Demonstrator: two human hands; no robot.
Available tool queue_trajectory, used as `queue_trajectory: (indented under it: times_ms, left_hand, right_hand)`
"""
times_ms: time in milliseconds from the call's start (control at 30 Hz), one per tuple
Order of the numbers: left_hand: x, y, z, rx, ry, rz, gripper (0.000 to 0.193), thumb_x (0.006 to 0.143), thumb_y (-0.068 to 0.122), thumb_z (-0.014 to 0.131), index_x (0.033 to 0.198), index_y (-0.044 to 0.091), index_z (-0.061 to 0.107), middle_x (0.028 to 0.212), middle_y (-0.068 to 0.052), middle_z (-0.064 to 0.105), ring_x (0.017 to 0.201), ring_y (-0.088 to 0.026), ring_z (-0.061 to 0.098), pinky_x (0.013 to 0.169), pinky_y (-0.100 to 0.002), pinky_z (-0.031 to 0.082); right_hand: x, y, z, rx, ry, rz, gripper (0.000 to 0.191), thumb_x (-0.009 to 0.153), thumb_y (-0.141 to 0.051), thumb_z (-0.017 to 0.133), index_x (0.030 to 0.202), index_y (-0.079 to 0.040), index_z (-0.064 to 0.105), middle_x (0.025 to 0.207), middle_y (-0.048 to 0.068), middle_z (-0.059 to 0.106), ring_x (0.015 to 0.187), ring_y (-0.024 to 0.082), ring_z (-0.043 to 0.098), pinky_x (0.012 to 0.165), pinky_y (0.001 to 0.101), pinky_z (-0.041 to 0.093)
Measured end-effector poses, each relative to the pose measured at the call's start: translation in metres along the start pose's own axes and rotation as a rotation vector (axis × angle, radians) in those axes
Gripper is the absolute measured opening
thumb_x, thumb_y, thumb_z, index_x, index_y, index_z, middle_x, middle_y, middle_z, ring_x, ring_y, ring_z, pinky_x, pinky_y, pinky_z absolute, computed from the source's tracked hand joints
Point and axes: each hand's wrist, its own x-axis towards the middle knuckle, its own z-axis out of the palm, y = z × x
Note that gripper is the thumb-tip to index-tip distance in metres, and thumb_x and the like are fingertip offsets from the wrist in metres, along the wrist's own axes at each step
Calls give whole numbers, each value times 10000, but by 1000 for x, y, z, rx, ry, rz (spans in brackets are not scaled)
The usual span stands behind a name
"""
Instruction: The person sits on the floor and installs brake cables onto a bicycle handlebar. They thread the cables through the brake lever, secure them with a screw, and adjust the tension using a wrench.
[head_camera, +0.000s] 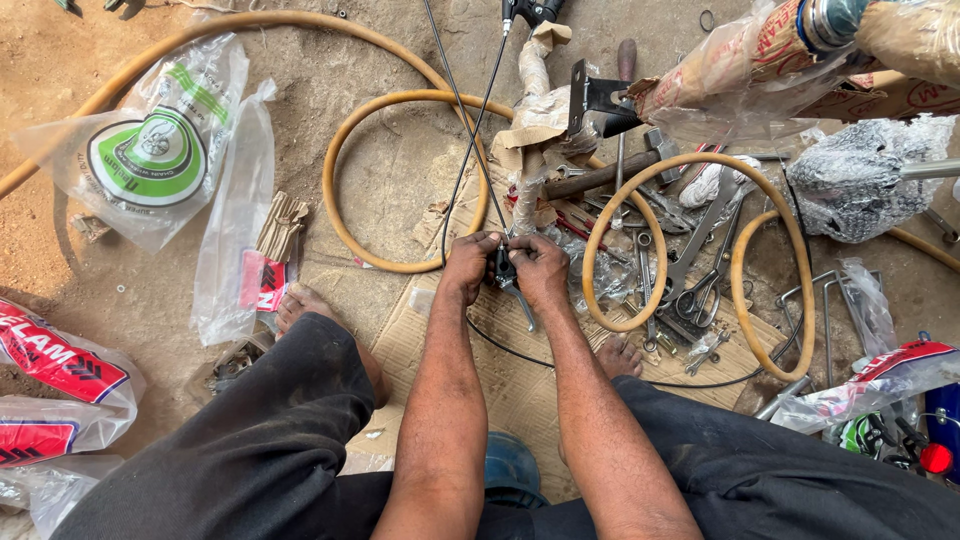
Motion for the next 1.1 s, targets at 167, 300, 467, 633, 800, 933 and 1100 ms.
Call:
queue_trajectory:
  times_ms: [167, 300, 467, 633, 800, 933, 1100]
  left_hand:
    - [-3, -1, 6, -20, 102, 43, 165, 913, 183, 769, 909, 19, 756, 615, 18, 597, 474, -83, 476, 424, -235, 377]
    - [-4, -1, 8, -26, 135, 65, 168, 906, 165, 799, 897, 7, 742, 629, 19, 607, 495, -76, 489, 443, -230, 391]
    - [-2, -2, 4, -112, 76, 9, 151, 958, 160, 682, 962, 26, 752, 649, 33, 593, 515, -65, 470, 455, -219, 385]
    - [-1, -6, 1, -203, 28, 9, 225, 978, 84, 549, 1047, 15, 752, 694, 33, 584, 550, -63, 471, 472, -211, 398]
    - [-4, -6, 0, -180, 38, -12, 257, 967, 68, 528, 1075, 22, 756, 725, 38, 606, 571, -59, 470, 486, -204, 401]
    - [-5, -3, 2, -132, 36, -12, 220, 987, 113, 580, 1079, 28, 761, 731, 32, 602, 589, -61, 484, 497, -205, 413]
    - [-6, 4, 5, -63, 38, -12, 154, 946, 128, 670, 1001, 34, 779, 690, 13, 633, 542, -75, 501, 479, -215, 423]
  right_hand:
    - [1, 2, 0, 8, 5, -51, 167, 839, -27, 754, 1001, -47, 789, 940, 10, 719, 750, 91, 599, 722, 258, 536]
    - [1, 2, -1, 10, -7, -28, 182, 835, -37, 755, 1013, -52, 791, 949, 8, 717, 750, 92, 599, 722, 257, 536]
    - [0, 0, -1, -49, -16, -22, 171, 833, -55, 768, 1001, -49, 800, 940, 29, 709, 751, 122, 597, 723, 280, 530]
    - [-1, 1, 1, -63, -33, -21, 179, 847, -60, 754, 1020, -59, 799, 996, 34, 710, 805, 132, 643, 754, 286, 547]
    - [-1, 3, 1, -35, -54, -41, 187, 859, -65, 752, 1039, -71, 799, 1016, 37, 703, 851, 130, 659, 775, 280, 563]
    - [-1, 2, -1, -10, -64, -50, 180, 865, -65, 749, 1038, -78, 800, 1012, 18, 712, 846, 114, 659, 776, 269, 563]
    - [0, 0, -1, -29, -29, -54, 188, 853, -38, 753, 1033, -67, 799, 959, 17, 707, 779, 120, 599, 740, 270, 528]
